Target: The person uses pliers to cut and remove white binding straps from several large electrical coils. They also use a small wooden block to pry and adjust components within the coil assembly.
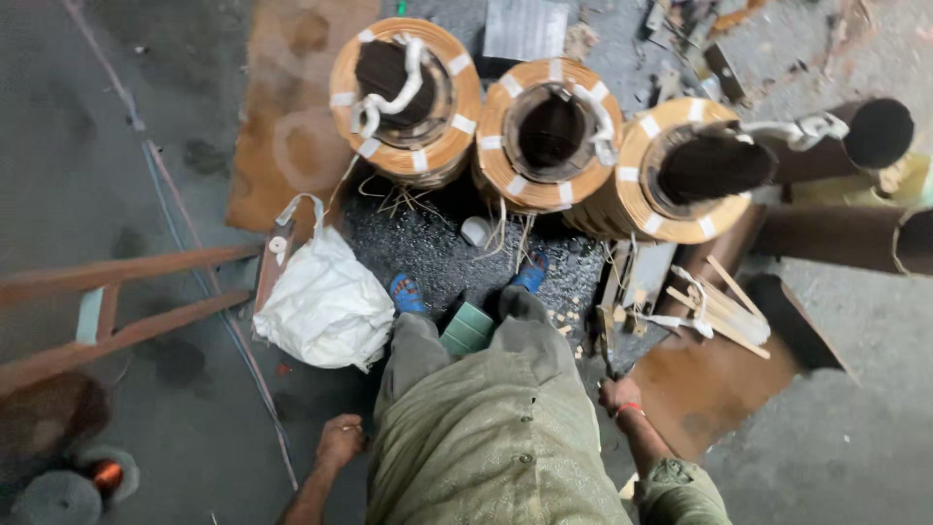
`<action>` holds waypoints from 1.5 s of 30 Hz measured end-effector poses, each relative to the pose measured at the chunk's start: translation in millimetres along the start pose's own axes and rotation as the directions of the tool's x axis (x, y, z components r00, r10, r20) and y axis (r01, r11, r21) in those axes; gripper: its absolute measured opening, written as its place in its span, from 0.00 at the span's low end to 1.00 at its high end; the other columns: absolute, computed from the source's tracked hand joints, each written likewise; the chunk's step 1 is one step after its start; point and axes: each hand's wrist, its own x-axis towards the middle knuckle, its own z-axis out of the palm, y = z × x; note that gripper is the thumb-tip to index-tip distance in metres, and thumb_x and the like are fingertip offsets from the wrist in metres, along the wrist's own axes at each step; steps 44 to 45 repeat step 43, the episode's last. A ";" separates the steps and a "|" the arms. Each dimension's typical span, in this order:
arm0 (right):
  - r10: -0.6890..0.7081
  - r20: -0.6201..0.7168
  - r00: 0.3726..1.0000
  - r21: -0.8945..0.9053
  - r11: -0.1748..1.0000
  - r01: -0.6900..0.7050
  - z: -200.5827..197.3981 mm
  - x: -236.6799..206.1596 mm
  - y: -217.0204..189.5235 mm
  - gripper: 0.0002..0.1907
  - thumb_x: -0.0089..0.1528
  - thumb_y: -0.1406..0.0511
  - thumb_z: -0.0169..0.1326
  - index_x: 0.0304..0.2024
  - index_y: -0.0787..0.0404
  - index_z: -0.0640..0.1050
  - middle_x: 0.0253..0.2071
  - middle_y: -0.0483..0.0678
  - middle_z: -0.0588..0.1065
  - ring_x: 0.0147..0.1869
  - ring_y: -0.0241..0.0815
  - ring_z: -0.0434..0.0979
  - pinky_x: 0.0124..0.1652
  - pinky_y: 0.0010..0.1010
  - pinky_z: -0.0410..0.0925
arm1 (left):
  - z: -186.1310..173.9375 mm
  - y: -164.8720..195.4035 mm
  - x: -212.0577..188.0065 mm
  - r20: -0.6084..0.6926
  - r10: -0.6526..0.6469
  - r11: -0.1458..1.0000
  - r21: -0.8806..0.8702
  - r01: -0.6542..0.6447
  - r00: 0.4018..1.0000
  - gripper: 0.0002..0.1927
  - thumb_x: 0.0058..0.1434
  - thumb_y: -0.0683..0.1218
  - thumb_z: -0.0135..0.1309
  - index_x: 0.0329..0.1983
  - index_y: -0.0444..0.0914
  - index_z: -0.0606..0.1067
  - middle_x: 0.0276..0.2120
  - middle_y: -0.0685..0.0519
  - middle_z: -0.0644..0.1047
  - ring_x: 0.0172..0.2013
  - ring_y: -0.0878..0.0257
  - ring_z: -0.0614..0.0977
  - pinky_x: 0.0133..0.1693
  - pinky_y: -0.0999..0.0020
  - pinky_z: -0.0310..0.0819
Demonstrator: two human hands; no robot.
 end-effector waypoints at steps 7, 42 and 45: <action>-0.524 0.136 0.841 -0.586 0.642 0.495 36.2 -12.7 -86.4 0.21 0.61 0.53 0.53 0.46 0.61 0.82 0.44 0.65 0.80 0.50 0.65 0.81 0.50 0.50 0.74 | -35.7 -52.8 -25.3 0.028 0.205 0.979 -0.015 -0.205 0.978 0.10 0.72 0.44 0.46 0.36 0.34 0.73 0.26 0.52 0.71 0.24 0.63 0.70 0.26 0.63 0.67; -0.651 0.136 0.747 -0.150 0.731 0.665 251.8 -185.7 -232.1 0.23 0.62 0.57 0.58 0.56 0.62 0.80 0.49 0.53 0.84 0.53 0.42 0.83 0.54 0.33 0.72 | -274.1 -15.9 33.1 -0.044 -0.031 0.871 -0.491 0.006 0.999 0.09 0.62 0.36 0.50 0.40 0.29 0.80 0.25 0.44 0.78 0.22 0.55 0.79 0.24 0.63 0.73; -0.689 0.167 0.705 -0.141 0.691 0.709 250.0 -185.0 -236.9 0.23 0.61 0.57 0.59 0.56 0.62 0.80 0.50 0.53 0.83 0.54 0.43 0.83 0.55 0.32 0.71 | -273.6 -4.8 33.2 -0.067 0.012 0.922 -0.386 -0.037 0.998 0.10 0.63 0.37 0.48 0.39 0.31 0.81 0.25 0.45 0.79 0.23 0.55 0.81 0.25 0.63 0.75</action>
